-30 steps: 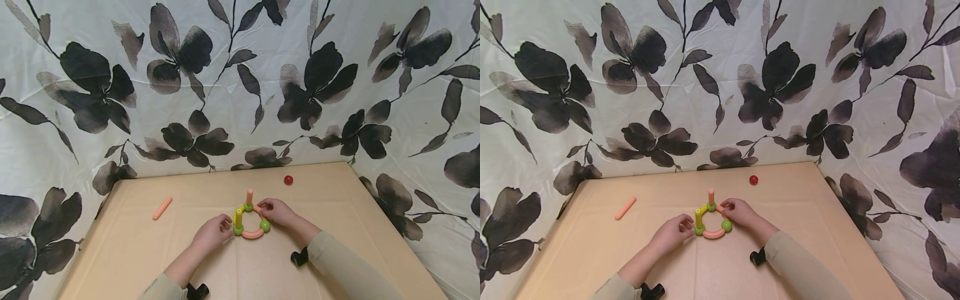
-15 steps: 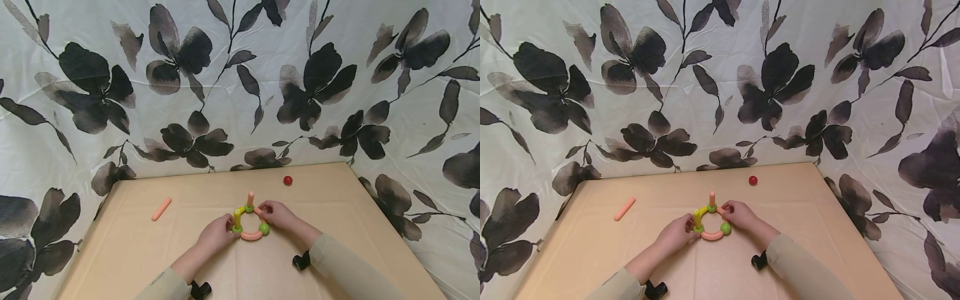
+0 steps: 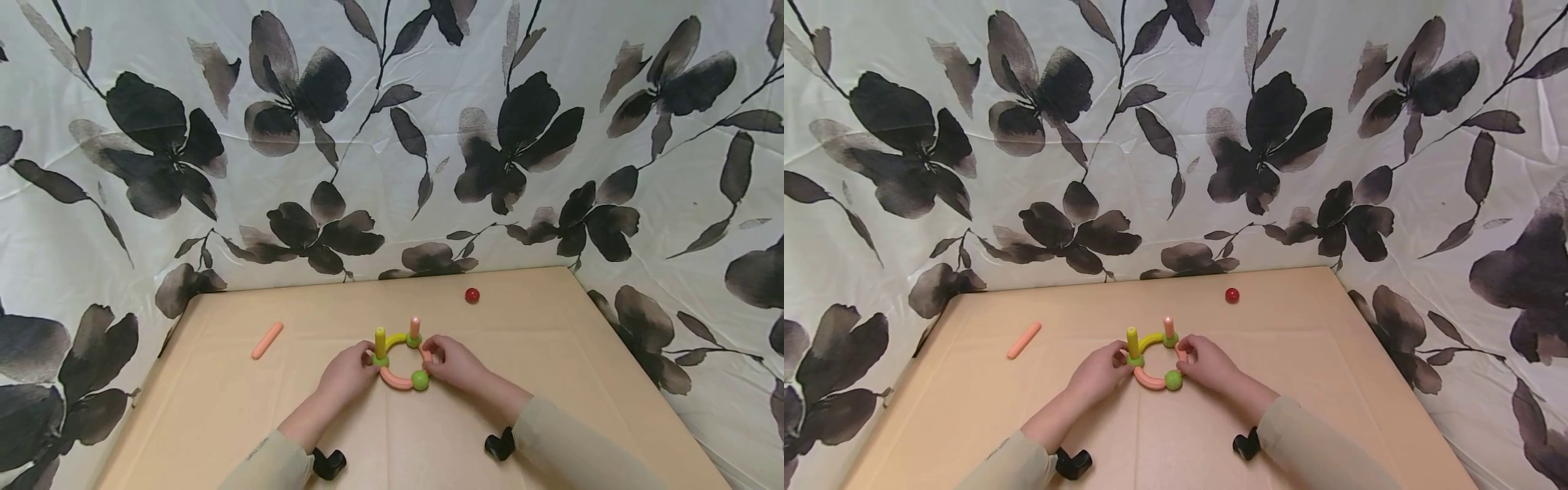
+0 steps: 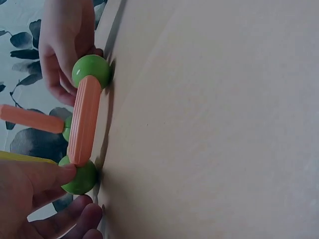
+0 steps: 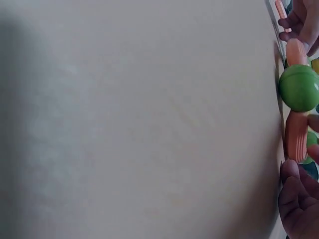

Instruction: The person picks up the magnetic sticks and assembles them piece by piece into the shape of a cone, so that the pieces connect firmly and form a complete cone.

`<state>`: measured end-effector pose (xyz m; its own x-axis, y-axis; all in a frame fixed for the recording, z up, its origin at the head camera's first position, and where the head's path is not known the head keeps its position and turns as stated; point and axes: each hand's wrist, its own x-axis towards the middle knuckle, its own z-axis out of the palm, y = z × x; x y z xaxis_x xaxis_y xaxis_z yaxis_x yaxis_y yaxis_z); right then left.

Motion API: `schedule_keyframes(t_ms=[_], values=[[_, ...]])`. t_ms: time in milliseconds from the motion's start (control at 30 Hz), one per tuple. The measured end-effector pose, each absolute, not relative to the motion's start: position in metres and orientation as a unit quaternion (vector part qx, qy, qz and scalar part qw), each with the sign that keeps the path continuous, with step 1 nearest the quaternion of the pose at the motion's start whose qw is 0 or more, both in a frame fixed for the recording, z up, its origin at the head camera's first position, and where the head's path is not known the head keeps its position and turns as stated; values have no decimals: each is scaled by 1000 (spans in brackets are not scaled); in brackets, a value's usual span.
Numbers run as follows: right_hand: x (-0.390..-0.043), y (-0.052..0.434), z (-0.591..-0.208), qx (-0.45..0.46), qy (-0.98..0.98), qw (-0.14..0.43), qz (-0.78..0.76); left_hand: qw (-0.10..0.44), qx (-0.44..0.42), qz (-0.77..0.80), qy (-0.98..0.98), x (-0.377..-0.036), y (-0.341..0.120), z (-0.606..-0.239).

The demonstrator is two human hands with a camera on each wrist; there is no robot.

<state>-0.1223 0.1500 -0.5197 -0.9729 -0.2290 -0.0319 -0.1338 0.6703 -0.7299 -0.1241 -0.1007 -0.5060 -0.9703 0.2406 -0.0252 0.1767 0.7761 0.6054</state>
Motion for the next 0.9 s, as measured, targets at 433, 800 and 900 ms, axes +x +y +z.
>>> schedule_keyframes(t_ms=[433, 800, 900], values=[[-109, 141, -524, -135, 920, 25, -366, 35, 104, 336, 935, -146, -111, -507], [-111, 131, -524, -104, 932, 11, -347, 37, 100, 343, 933, -164, -111, -509], [-111, 132, -524, -109, 930, 9, -352, 36, 100, 342, 934, -164, -112, -508]])
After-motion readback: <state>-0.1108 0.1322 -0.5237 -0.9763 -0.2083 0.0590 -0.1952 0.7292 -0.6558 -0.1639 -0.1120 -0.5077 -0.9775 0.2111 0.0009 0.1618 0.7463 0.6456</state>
